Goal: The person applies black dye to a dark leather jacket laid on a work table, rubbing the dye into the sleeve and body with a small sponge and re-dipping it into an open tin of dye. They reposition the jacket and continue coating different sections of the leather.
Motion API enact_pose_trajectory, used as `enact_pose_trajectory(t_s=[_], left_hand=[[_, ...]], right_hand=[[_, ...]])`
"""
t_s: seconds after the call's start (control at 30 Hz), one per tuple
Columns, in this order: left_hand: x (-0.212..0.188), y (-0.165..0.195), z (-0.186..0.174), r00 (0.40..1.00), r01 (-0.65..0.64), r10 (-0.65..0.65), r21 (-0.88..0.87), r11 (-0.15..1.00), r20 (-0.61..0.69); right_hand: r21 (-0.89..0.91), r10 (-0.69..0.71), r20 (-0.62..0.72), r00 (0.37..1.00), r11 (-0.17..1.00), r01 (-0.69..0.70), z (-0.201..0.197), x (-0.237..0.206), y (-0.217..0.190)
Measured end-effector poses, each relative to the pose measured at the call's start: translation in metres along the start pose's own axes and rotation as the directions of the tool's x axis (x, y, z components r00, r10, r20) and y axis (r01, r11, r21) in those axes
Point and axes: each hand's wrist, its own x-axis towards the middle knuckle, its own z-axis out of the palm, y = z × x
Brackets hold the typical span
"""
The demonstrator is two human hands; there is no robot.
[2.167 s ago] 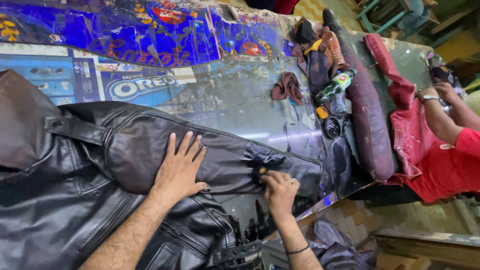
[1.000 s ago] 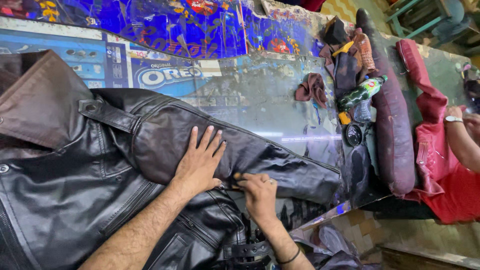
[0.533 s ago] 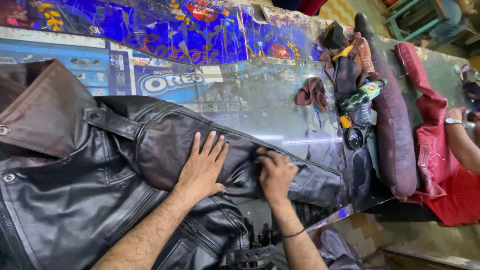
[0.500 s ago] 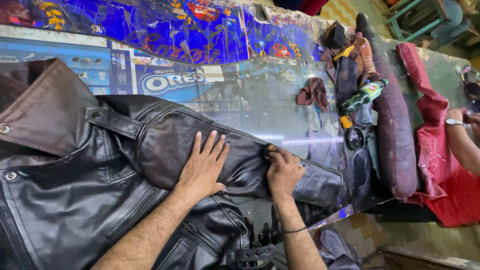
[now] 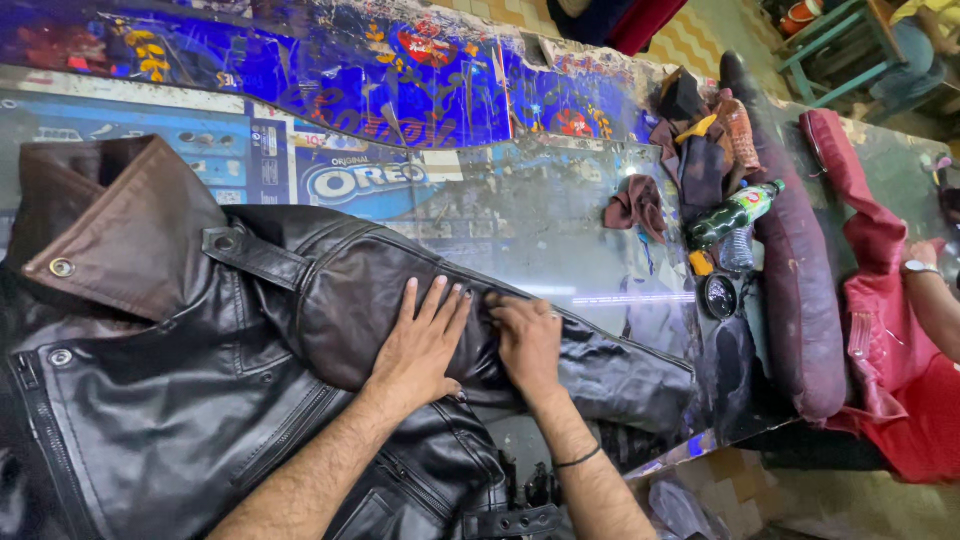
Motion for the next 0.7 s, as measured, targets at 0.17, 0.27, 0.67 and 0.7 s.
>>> enact_pose_trajectory(t_s=[0.17, 0.27, 0.67, 0.7], left_hand=[[0.0, 0.0, 0.002, 1.0, 0.002, -0.003, -0.034, 0.999, -0.025], [0.001, -0.001, 0.003, 1.0, 0.0, 0.0, -0.037, 0.999, -0.026], [0.002, -0.001, 0.005, 1.0, -0.015, 0.015, -0.055, 0.998, -0.008], [0.002, 0.0, 0.005, 1.0, -0.019, 0.019, -0.057, 0.998, -0.004]], right_hand=[[0.063, -0.05, 0.019, 0.999, 0.997, 0.049, -0.01, 0.014, 0.002], [0.137, -0.035, 0.061, 0.998, 0.99, 0.026, -0.016, 0.01, -0.001], [0.312, -0.181, 0.216, 0.959, 0.944, 0.108, -0.033, -0.013, -0.011], [0.388, -0.28, 0.299, 0.912, 0.909, 0.152, -0.038, -0.018, -0.01]])
